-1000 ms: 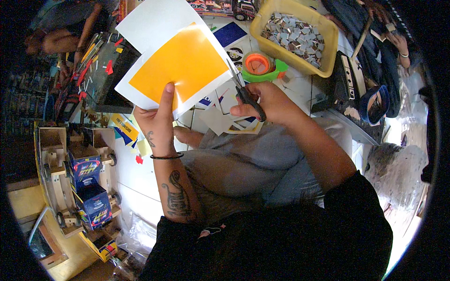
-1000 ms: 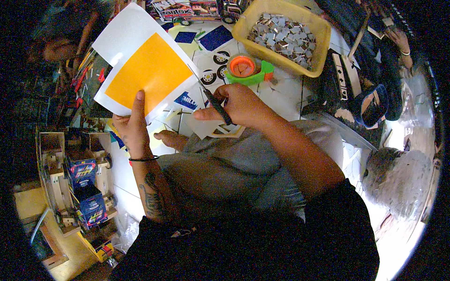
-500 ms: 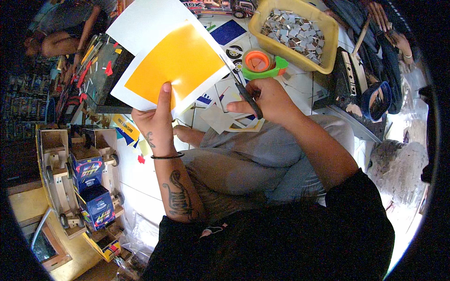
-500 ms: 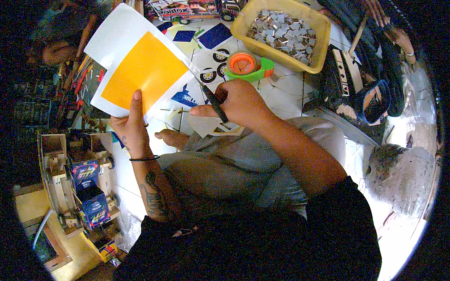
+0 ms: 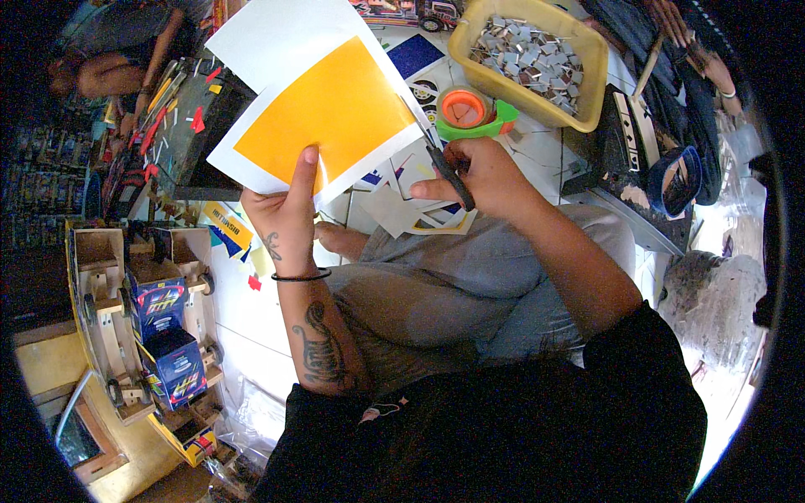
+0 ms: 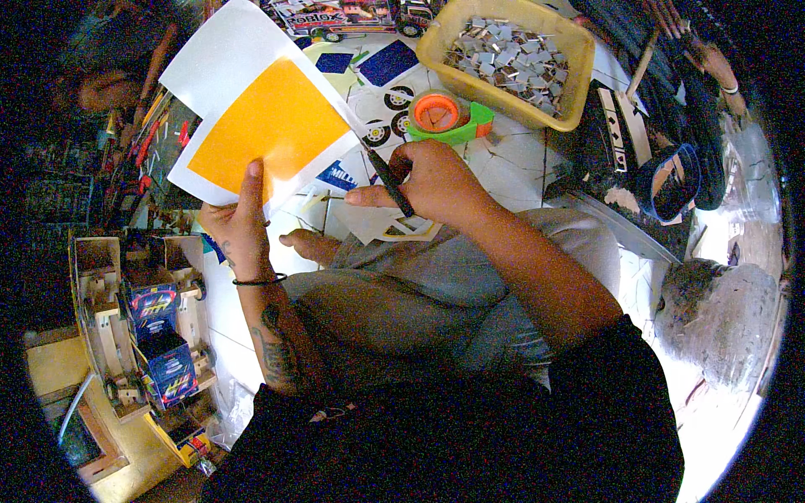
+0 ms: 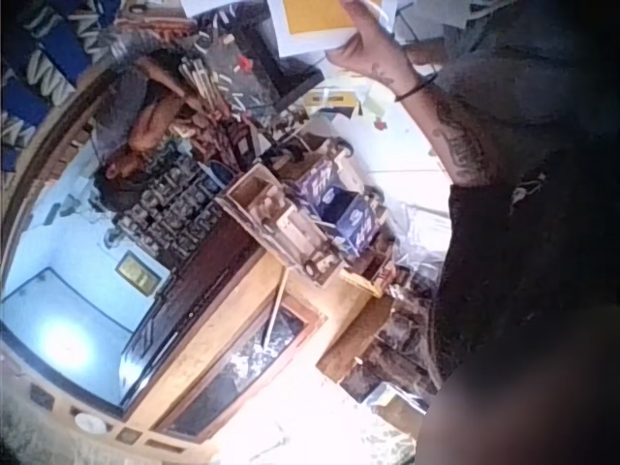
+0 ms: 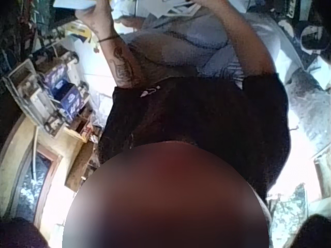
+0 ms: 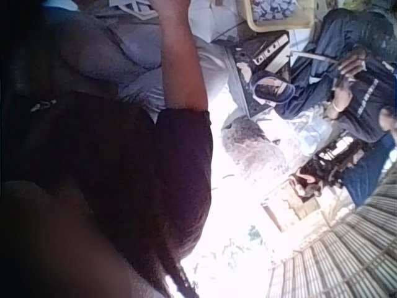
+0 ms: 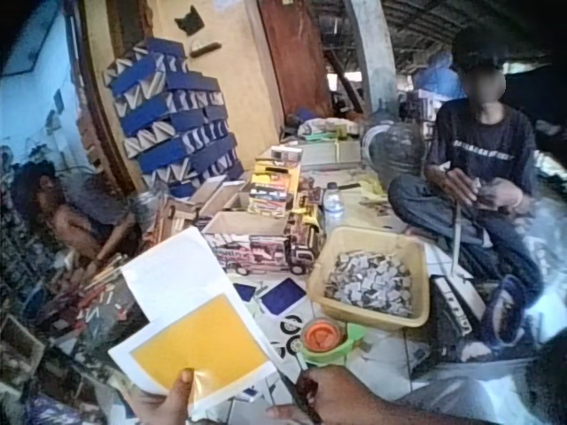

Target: The person sits on the floor and uses scissors to cut yellow and blue sheets of paper into smaller pieces. They handle the paper with both hands, rotate it to make straight cuts, and place the cut pieces on the floor.

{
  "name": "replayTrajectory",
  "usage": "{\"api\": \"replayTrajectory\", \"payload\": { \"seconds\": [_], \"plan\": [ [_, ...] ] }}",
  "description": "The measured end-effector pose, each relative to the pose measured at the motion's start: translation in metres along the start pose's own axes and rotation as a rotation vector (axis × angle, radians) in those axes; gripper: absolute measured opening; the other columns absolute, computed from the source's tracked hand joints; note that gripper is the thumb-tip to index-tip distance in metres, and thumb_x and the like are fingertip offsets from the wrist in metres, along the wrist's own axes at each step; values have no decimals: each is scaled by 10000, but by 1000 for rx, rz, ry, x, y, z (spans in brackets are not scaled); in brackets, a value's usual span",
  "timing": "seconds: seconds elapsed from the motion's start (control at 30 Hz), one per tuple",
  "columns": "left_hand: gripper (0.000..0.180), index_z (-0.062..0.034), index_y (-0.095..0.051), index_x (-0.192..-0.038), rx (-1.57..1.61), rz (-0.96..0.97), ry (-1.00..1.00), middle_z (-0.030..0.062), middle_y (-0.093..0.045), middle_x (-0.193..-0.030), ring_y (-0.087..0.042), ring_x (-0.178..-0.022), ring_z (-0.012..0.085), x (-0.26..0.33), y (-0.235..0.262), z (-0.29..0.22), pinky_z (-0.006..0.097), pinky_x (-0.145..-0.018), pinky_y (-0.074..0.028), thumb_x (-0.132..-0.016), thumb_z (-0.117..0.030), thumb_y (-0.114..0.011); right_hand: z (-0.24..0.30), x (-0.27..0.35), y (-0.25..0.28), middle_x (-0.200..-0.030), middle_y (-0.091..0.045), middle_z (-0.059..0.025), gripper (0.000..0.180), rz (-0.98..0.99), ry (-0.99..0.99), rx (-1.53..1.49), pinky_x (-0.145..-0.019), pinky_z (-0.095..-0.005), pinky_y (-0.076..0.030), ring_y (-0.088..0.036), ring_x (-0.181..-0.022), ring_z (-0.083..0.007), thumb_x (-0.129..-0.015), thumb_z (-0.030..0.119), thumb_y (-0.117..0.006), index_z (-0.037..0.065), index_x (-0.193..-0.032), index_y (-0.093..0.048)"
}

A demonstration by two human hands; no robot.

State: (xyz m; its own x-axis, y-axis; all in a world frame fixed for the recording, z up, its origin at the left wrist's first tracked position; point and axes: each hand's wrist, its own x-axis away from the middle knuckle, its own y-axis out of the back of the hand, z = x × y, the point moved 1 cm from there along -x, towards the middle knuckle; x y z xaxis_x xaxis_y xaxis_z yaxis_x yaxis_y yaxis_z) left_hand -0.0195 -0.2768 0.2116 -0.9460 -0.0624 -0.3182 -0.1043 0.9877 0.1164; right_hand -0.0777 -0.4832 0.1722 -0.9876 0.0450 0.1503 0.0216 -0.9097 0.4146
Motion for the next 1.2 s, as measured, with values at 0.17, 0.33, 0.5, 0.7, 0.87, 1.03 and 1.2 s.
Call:
{"api": "replayTrajectory", "payload": {
  "seconds": [0.17,0.33,0.5,0.7,0.87,1.03,1.2],
  "plan": [
    [182,27,-606,-851,49,1,15,72,-630,-806,-581,-705,96,-1,-2,-1,208,-634,-449,-722,-77,-681,1,0,-1,-525,-503,-20,495,6,-39,-6,-436,-224,-359,-465,-461,-96,-551,463,-761,23,-640,-551],
    [190,29,-603,-859,11,-8,23,74,-630,-810,-585,-710,102,0,-1,-2,211,-638,-450,-720,-74,-682,4,1,0,-517,-497,-10,481,10,-67,36,-430,-229,-352,-455,-448,-96,-558,456,-759,30,-625,-547],
    [195,32,-601,-863,38,0,37,78,-631,-816,-587,-721,109,0,-1,-2,219,-647,-453,-718,-68,-683,1,0,0,-529,-502,-8,474,18,-54,61,-450,-234,-361,-462,-471,-95,-559,452,-758,33,-625,-546],
    [180,32,-609,-850,41,33,34,79,-632,-812,-587,-724,108,1,-1,-1,221,-650,-453,-717,-64,-683,0,-1,-2,-552,-516,-17,468,-4,-32,-11,-469,-239,-370,-475,-496,-101,-563,440,-761,29,-644,-552],
    [180,31,-611,-850,42,34,31,78,-633,-807,-584,-718,103,1,-1,-2,219,-647,-450,-717,-68,-684,3,1,0,-546,-520,-24,481,33,-59,-7,-479,-242,-378,-482,-502,-108,-569,460,-749,24,-638,-558],
    [184,30,-612,-849,44,29,32,77,-633,-807,-585,-716,101,1,-1,-2,217,-645,-448,-715,-73,-686,5,1,1,-539,-516,-22,490,18,-64,65,-480,-246,-380,-482,-501,-111,-569,473,-745,24,-630,-558],
    [191,32,-613,-859,44,60,67,84,-637,-808,-590,-711,105,2,-2,-1,219,-647,-451,-718,-77,-683,3,1,-1,-544,-502,-9,472,-17,-60,8,-486,-243,-374,-465,-502,-103,-569,448,-755,26,-638,-555]
  ]
}}
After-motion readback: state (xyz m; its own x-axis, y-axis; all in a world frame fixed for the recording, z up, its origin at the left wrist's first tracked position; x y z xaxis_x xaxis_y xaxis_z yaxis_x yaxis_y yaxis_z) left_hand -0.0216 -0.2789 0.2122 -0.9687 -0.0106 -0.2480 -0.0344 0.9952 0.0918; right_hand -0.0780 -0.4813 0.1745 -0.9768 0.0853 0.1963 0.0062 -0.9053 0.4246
